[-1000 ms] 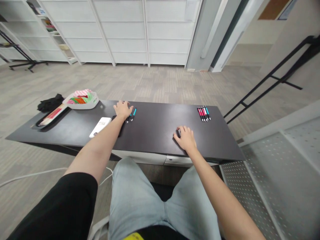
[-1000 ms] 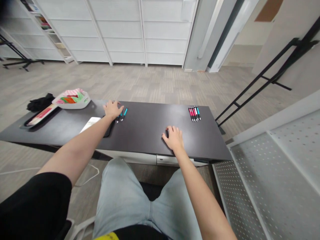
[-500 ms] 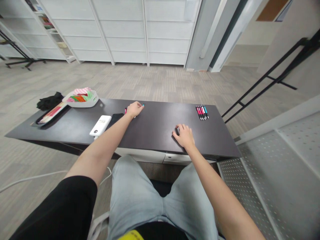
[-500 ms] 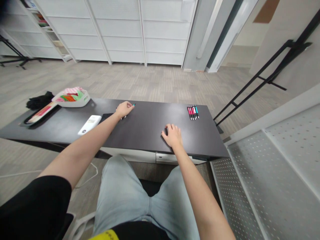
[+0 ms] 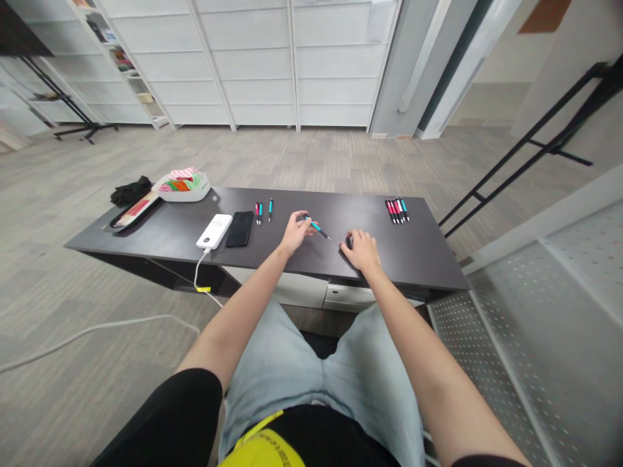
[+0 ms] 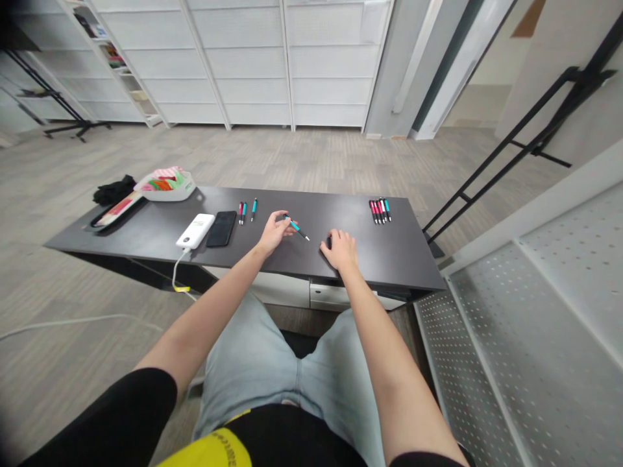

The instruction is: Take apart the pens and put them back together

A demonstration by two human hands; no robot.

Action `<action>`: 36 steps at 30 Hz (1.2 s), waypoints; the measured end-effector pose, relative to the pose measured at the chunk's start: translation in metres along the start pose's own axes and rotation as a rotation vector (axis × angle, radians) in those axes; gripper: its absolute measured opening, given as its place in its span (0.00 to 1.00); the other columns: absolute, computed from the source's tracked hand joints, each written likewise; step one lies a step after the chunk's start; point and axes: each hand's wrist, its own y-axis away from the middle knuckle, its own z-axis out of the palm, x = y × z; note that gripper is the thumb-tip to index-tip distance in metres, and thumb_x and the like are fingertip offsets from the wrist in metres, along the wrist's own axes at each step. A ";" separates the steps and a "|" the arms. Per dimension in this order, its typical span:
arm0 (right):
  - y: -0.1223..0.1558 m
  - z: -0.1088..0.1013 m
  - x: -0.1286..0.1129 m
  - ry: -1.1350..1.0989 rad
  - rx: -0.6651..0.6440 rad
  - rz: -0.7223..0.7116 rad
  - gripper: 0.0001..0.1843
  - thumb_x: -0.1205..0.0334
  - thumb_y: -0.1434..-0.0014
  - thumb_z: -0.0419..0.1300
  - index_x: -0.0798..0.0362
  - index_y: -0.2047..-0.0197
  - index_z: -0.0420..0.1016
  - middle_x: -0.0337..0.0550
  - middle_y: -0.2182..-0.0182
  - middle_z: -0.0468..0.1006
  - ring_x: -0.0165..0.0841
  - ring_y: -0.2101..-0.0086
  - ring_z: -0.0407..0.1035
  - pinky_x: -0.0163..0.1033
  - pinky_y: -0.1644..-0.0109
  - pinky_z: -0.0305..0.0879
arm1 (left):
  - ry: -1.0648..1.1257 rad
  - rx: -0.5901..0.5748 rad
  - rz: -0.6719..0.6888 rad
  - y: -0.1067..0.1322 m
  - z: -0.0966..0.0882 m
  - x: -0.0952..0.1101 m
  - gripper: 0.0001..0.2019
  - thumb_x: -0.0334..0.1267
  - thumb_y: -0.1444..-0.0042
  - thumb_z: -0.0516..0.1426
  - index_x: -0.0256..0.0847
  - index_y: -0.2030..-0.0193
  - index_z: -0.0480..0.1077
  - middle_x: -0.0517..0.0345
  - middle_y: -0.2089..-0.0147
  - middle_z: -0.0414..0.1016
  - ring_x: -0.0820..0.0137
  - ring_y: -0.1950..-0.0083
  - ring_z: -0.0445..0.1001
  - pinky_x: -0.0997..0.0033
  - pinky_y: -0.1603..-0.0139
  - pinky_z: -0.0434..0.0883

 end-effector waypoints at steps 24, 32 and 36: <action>0.002 -0.001 0.011 -0.402 -0.017 -0.060 0.16 0.58 0.16 0.65 0.40 0.61 0.76 0.44 0.57 0.90 0.45 0.54 0.83 0.47 0.41 0.78 | -0.394 -0.112 0.172 0.032 0.016 -0.020 0.10 0.52 0.32 0.72 0.57 0.48 0.87 0.45 0.37 0.90 0.46 0.40 0.88 0.42 0.26 0.84; -0.001 -0.003 0.009 -0.400 -0.047 -0.036 0.29 0.55 0.10 0.57 0.40 0.70 0.64 0.40 0.70 0.79 0.44 0.60 0.78 0.46 0.46 0.74 | -0.625 -0.210 0.277 0.038 0.020 -0.015 0.16 0.53 0.18 0.60 0.59 0.44 0.92 0.43 0.35 0.91 0.39 0.26 0.84 0.43 0.18 0.76; -0.001 -0.006 0.007 -0.383 -0.049 -0.028 0.30 0.56 0.10 0.57 0.40 0.70 0.58 0.40 0.71 0.75 0.45 0.60 0.76 0.46 0.46 0.73 | -0.683 -0.210 0.291 0.040 0.020 -0.014 0.19 0.53 0.16 0.58 0.58 0.38 0.92 0.42 0.31 0.88 0.42 0.29 0.86 0.47 0.21 0.77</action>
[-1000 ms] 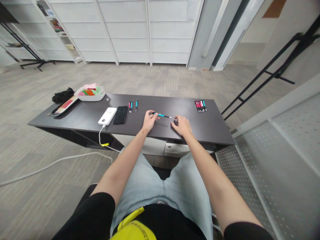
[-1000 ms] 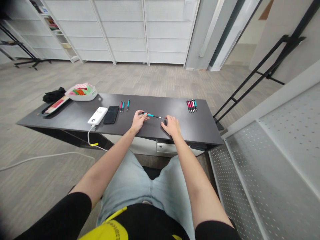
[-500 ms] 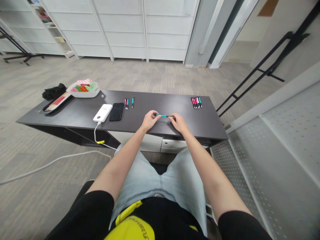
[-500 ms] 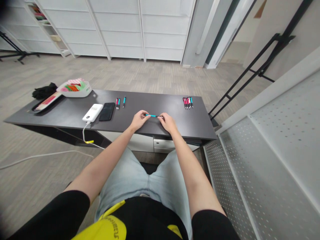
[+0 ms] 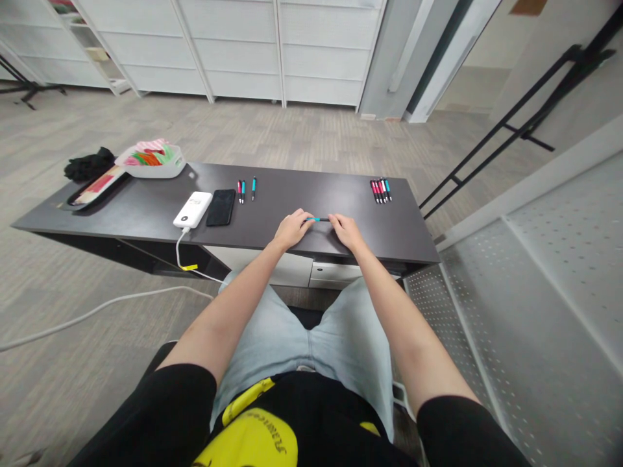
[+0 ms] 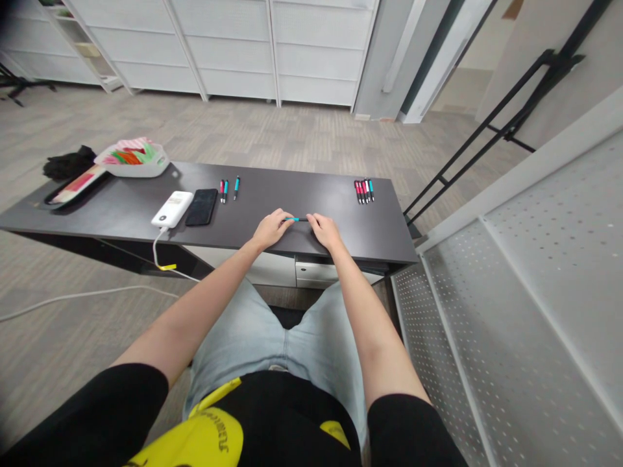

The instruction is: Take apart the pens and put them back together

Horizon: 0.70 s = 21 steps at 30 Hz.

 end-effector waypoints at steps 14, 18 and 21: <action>0.001 0.000 -0.001 0.053 -0.014 -0.055 0.22 0.61 0.13 0.57 0.38 0.64 0.63 0.51 0.51 0.88 0.48 0.44 0.81 0.49 0.31 0.76 | 0.030 -0.045 -0.006 -0.002 0.002 0.001 0.20 0.50 0.15 0.57 0.56 0.56 0.89 0.45 0.36 0.94 0.39 0.26 0.87 0.41 0.19 0.71; 0.001 0.002 0.004 -0.013 0.016 -0.051 0.14 0.61 0.14 0.59 0.39 0.57 0.72 0.53 0.42 0.90 0.47 0.47 0.82 0.47 0.32 0.78 | 0.029 -0.043 -0.019 -0.004 0.003 0.001 0.19 0.50 0.15 0.57 0.57 0.53 0.90 0.47 0.34 0.94 0.40 0.23 0.85 0.43 0.17 0.71; 0.001 0.003 0.007 -0.068 0.032 -0.048 0.11 0.61 0.15 0.63 0.40 0.55 0.73 0.53 0.42 0.91 0.47 0.48 0.83 0.48 0.33 0.79 | 0.038 -0.035 -0.026 -0.004 0.003 0.000 0.18 0.52 0.15 0.57 0.59 0.48 0.91 0.49 0.31 0.94 0.42 0.22 0.85 0.46 0.16 0.72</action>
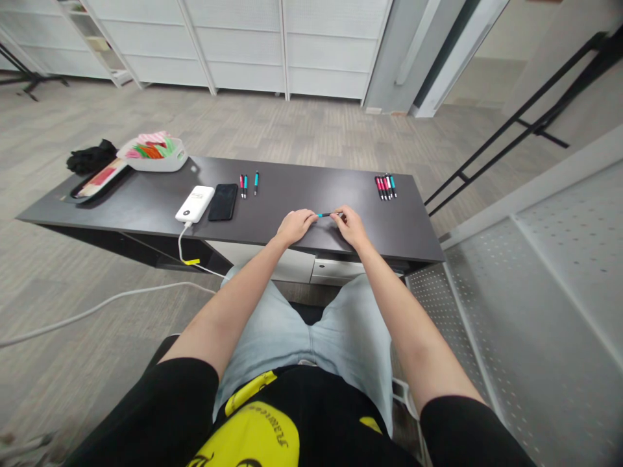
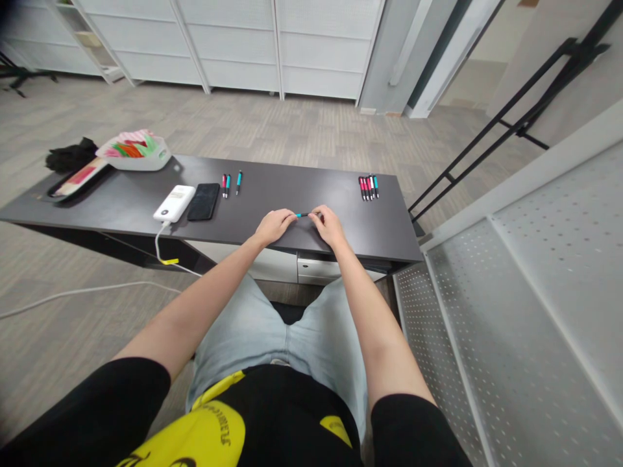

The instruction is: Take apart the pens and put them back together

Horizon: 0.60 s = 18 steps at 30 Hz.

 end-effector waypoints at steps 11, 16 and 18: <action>-0.006 0.006 0.013 -0.009 -0.014 0.034 0.20 0.57 0.13 0.58 0.38 0.63 0.68 0.47 0.59 0.89 0.48 0.54 0.83 0.50 0.38 0.77 | 0.061 0.052 0.003 0.002 0.000 -0.002 0.14 0.53 0.16 0.61 0.56 0.42 0.89 0.45 0.31 0.93 0.39 0.27 0.88 0.45 0.19 0.76; -0.007 0.007 0.017 -0.153 0.018 0.017 0.06 0.50 0.23 0.68 0.36 0.54 0.76 0.46 0.51 0.94 0.50 0.54 0.86 0.54 0.38 0.83 | -0.037 0.090 0.034 0.001 0.001 -0.004 0.15 0.47 0.14 0.57 0.57 0.44 0.87 0.47 0.33 0.93 0.44 0.27 0.87 0.46 0.21 0.80; -0.009 0.007 0.018 -0.180 0.003 0.044 0.10 0.43 0.23 0.66 0.35 0.57 0.76 0.46 0.57 0.93 0.53 0.55 0.87 0.57 0.37 0.83 | -0.041 0.095 0.038 0.000 0.002 -0.005 0.14 0.46 0.13 0.57 0.56 0.45 0.87 0.46 0.33 0.93 0.44 0.29 0.88 0.45 0.22 0.80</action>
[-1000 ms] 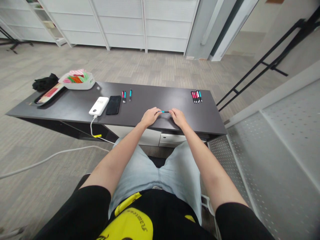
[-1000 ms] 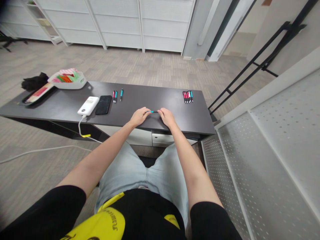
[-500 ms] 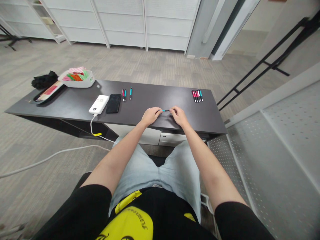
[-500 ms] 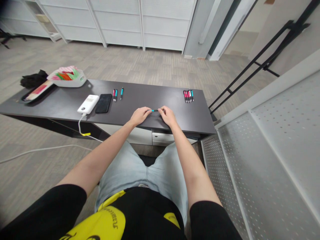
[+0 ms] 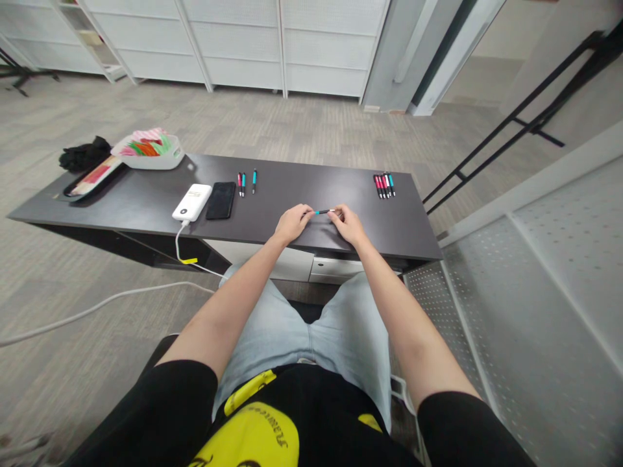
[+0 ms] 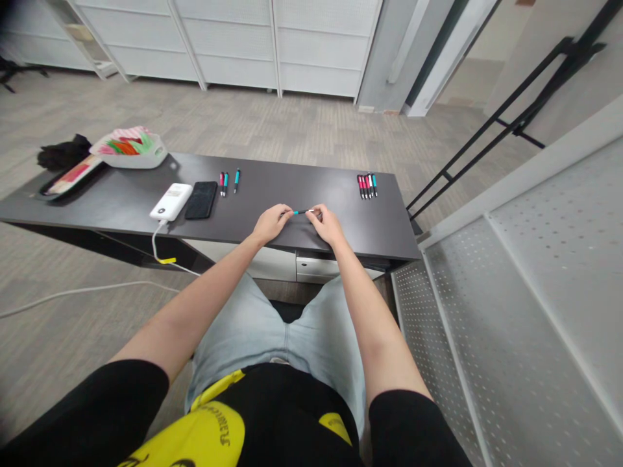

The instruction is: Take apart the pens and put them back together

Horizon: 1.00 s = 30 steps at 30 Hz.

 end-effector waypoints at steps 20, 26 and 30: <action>-0.006 -0.003 0.004 0.021 -0.047 0.013 0.10 0.43 0.28 0.66 0.35 0.58 0.82 0.46 0.56 0.94 0.53 0.51 0.88 0.59 0.35 0.85 | -0.069 0.044 -0.026 -0.004 0.008 -0.005 0.13 0.39 0.12 0.59 0.48 0.47 0.86 0.46 0.37 0.92 0.50 0.34 0.88 0.54 0.29 0.80; -0.003 -0.003 0.003 0.016 -0.002 0.028 0.07 0.45 0.31 0.70 0.35 0.56 0.86 0.46 0.52 0.95 0.53 0.54 0.86 0.61 0.38 0.86 | -0.044 0.079 -0.030 -0.005 0.010 -0.007 0.13 0.39 0.12 0.59 0.49 0.48 0.86 0.46 0.38 0.92 0.50 0.34 0.88 0.53 0.30 0.80; -0.001 -0.004 -0.003 0.086 0.016 0.024 0.08 0.52 0.25 0.66 0.41 0.50 0.87 0.51 0.43 0.95 0.48 0.54 0.83 0.55 0.36 0.83 | -0.042 0.126 -0.005 -0.004 0.012 -0.010 0.11 0.38 0.12 0.61 0.48 0.48 0.85 0.45 0.38 0.91 0.50 0.34 0.88 0.53 0.28 0.80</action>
